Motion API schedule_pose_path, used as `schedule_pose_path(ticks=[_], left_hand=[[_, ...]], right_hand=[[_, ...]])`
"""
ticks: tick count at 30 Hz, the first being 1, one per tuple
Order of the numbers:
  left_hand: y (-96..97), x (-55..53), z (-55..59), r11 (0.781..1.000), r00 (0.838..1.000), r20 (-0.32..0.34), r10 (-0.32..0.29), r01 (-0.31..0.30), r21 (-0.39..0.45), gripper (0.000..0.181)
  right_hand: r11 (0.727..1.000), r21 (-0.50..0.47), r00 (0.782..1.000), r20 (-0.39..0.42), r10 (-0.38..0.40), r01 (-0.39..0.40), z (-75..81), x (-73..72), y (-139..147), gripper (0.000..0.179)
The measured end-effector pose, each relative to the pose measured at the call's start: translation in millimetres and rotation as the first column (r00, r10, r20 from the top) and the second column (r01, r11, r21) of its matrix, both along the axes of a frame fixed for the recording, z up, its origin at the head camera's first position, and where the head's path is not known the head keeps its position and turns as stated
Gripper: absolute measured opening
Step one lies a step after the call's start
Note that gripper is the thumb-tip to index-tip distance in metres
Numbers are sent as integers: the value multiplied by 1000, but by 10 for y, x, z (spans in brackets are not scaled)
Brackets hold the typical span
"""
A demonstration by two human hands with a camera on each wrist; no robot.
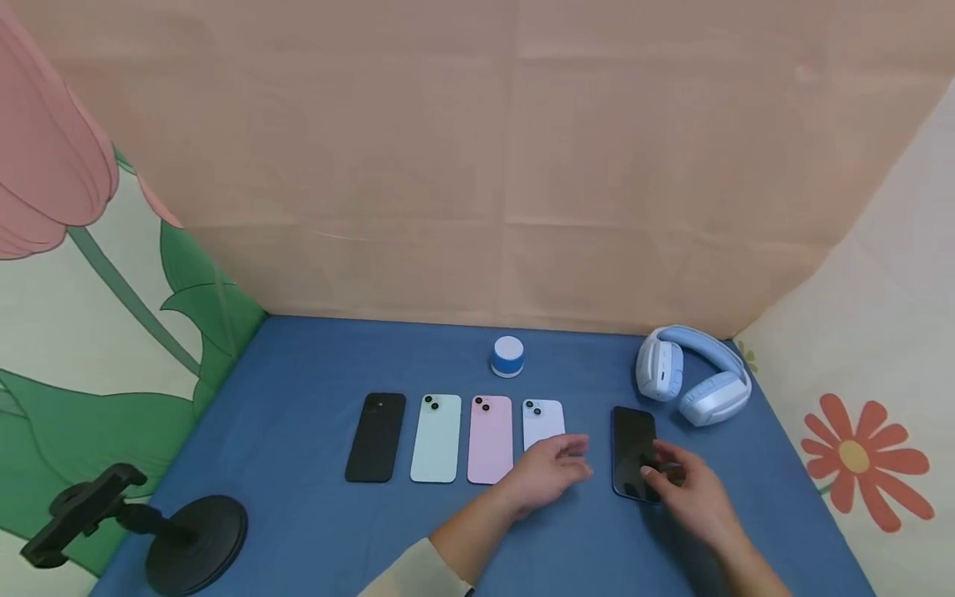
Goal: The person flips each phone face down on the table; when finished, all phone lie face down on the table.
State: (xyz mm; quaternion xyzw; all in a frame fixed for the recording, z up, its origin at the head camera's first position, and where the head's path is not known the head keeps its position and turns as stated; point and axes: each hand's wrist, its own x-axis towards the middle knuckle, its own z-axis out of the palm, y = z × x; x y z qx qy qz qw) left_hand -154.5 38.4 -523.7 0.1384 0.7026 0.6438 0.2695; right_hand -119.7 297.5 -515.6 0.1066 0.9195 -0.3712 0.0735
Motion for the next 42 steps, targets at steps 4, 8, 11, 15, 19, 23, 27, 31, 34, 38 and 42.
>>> schedule_pose_path(ticks=[4,8,11,15,19,23,27,31,34,38,42], left_hand=[[76,1,-13,1000,1000,-7,1,-1,-18,50],[126,1,-11,999,1000,-13,-4,3,-42,51],[160,-6,-27,998,1000,-22,-10,9,-58,51],[218,-21,-56,997,1000,-22,-16,14,-80,50],[267,-26,-47,995,1000,-18,-18,16,-94,49],[299,-27,-41,996,1000,-9,-19,19,-88,50],[329,-26,-43,995,1000,4,-25,25,-92,50],[364,-17,-48,995,999,9,-33,34,-89,50],[389,-9,-49,996,999,16,-40,41,-74,49],[404,-2,-48,997,998,29,-50,52,-63,49],[405,-2,-42,996,997,31,-65,67,-59,50]], right_hand=[[999,42,1000,11,-20,19,-22,-13,55,64],[998,53,999,35,-27,25,-30,-43,69,70],[999,41,998,63,-29,27,-33,-66,67,74],[999,21,994,108,-34,32,-26,-81,61,77],[1000,13,993,111,-30,29,-19,-83,58,78],[1000,-4,995,94,-28,28,-17,-78,49,79],[999,-23,996,88,-25,27,-13,-73,46,78],[999,-42,995,97,-21,25,-6,-74,49,77],[998,-51,994,104,-20,26,2,-73,49,77],[998,-60,994,108,-20,26,16,-71,49,76],[998,-60,993,115,-22,29,22,-81,55,76]])
